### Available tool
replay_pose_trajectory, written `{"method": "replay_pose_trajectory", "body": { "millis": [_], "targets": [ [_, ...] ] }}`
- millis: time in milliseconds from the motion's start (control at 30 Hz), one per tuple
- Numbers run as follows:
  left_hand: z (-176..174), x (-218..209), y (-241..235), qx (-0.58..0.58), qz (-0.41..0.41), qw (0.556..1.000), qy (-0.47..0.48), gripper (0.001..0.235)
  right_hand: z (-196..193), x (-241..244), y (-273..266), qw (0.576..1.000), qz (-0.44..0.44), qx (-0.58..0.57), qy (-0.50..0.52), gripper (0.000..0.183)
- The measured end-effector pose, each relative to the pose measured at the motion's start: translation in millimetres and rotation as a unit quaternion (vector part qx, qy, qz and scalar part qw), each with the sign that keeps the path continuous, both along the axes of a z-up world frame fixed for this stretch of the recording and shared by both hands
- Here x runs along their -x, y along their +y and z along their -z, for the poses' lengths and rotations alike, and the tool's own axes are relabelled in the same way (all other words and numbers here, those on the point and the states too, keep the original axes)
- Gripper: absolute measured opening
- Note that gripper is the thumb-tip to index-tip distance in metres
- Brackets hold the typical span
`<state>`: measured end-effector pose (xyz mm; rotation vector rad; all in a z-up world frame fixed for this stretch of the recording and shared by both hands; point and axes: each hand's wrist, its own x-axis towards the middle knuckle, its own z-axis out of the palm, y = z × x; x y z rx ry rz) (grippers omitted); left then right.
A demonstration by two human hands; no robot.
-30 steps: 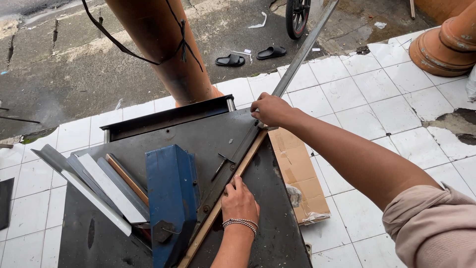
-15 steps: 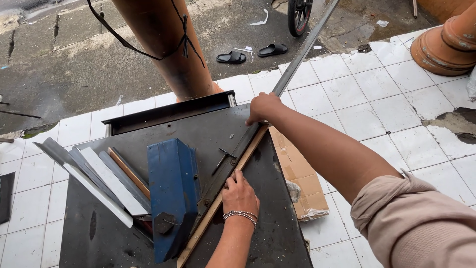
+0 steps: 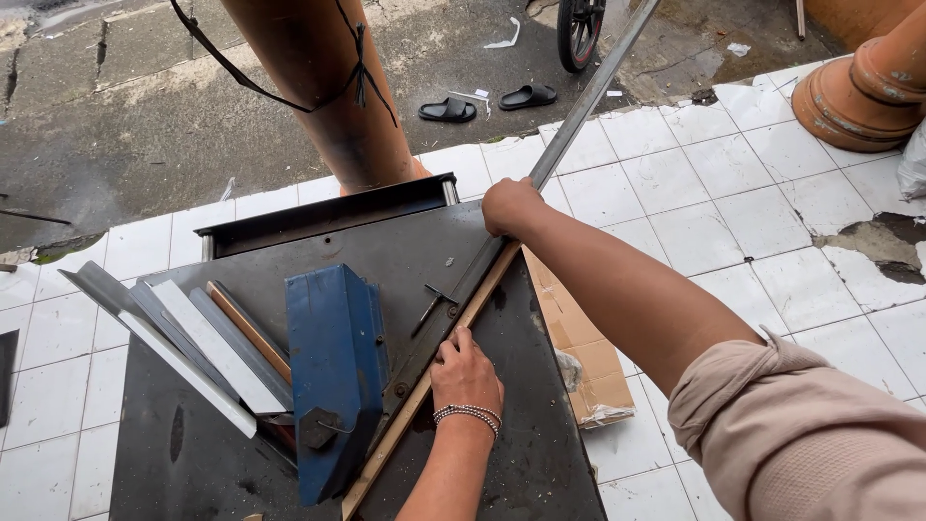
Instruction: Measuring wood strips with a ruler and cutting 45-degree angles using a manual miter trimmer.
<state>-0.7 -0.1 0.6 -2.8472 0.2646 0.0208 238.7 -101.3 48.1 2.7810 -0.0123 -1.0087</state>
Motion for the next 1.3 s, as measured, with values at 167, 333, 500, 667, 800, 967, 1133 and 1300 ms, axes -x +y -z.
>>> {"method": "replay_pose_trajectory", "body": {
  "millis": [167,333,500,667,800,967,1133,1300],
  "targets": [
    [-2,0,0,-0.002,0.003,1.0,-0.007,0.044,-7,-13,-8,0.999,0.033,-0.005,-0.006,0.047],
    [-1,2,-1,-0.008,0.0,1.0,-0.005,0.044,20,-29,-38,0.994,-0.027,-0.038,-0.098,0.025],
    [-2,1,-2,0.009,-0.005,1.0,0.011,0.046,2,-39,-28,0.999,-0.003,0.034,0.007,0.057],
    [-2,-1,-3,0.008,-0.005,0.999,0.031,0.043,36,-52,-29,0.991,-0.114,0.06,-0.024,0.016],
    [-9,1,-5,0.063,-0.016,0.994,0.084,0.051,19,-30,-15,0.993,0.029,-0.004,-0.112,0.024],
    [-5,3,-5,0.058,-0.008,0.997,0.056,0.051,27,-30,-10,0.992,0.036,0.008,-0.124,0.023],
    [2,0,-1,0.046,-0.011,0.997,0.061,0.052,32,-16,-1,0.987,0.004,0.054,-0.154,0.021],
    [-6,5,1,0.086,-0.005,0.996,0.027,0.047,-9,44,-26,0.909,0.017,-0.217,-0.356,0.021]
  ]
}}
